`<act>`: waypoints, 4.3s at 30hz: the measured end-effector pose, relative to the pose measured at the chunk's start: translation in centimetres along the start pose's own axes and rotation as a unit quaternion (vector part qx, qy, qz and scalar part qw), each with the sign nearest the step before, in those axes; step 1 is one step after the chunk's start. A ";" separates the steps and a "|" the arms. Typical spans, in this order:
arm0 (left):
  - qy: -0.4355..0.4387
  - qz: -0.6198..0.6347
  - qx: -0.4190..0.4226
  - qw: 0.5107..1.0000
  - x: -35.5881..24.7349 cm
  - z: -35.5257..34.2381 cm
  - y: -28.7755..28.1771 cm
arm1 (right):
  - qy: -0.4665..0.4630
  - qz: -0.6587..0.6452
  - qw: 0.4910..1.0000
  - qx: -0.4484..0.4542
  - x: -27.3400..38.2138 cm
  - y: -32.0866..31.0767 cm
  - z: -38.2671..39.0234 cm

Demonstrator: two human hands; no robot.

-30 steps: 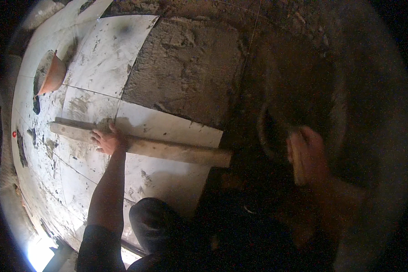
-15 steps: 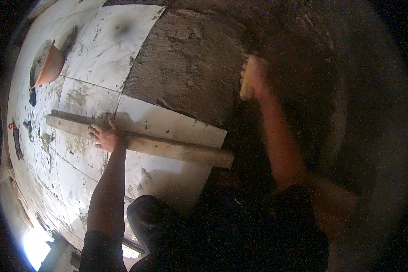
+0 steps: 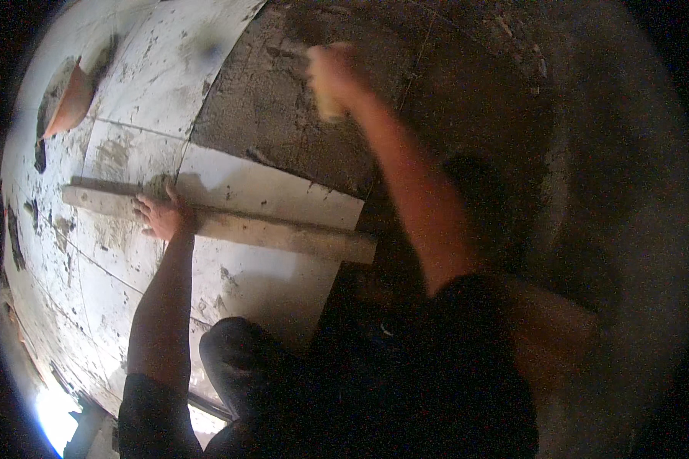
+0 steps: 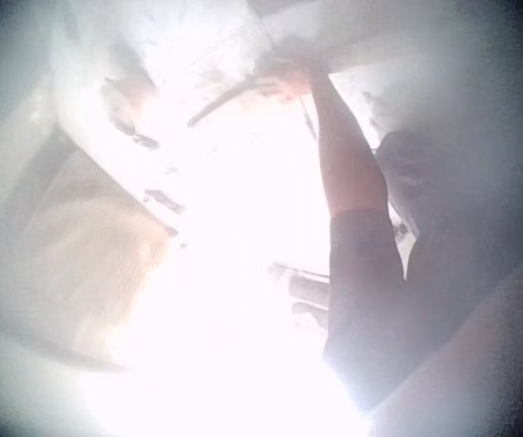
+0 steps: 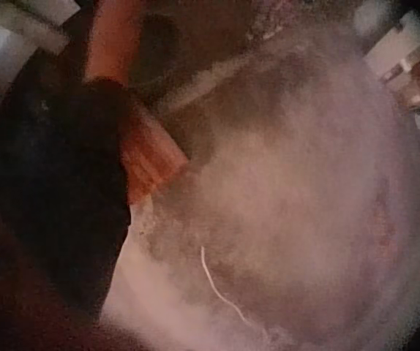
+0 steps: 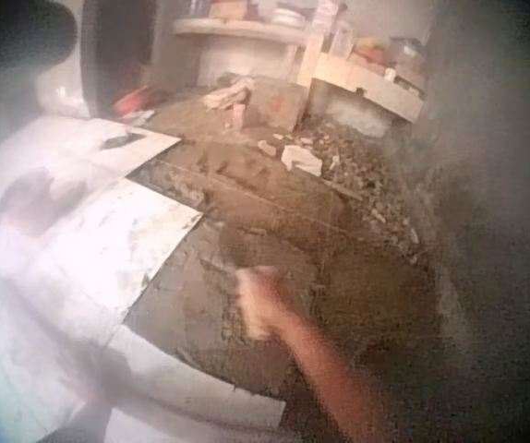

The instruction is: The person spreads cement on the floor using a trowel, places a large white tile, and taps it into place with a hammer. They then spread more cement and continue the process.

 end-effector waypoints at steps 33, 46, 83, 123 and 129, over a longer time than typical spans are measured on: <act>-0.033 0.041 -0.040 0.998 -1.4 0.5 -1.5 | 0.239 0.067 0.969 -0.001 -11.2 -21.5 40.9; -0.030 -0.001 0.010 1.000 -1.4 -0.1 -1.5 | 0.210 -0.257 0.943 0.033 2.5 -8.8 14.9; -0.017 -0.004 0.021 1.000 -1.0 0.1 -1.1 | -0.008 0.262 0.965 0.015 2.8 5.1 -8.1; 0.009 0.028 0.011 1.000 -0.4 0.3 -1.7 | 0.165 0.243 0.955 -0.039 -4.9 -3.0 -2.7; 0.009 0.029 0.002 1.000 -0.3 0.3 -2.1 | 0.212 -0.078 0.974 -0.031 -4.3 0.3 1.2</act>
Point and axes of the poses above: each hand's wrist, its own z-axis away from the middle knuckle, its own y-axis out of the palm, x = y × z, the point moved 1 cm from there along -z, towards the middle knuckle
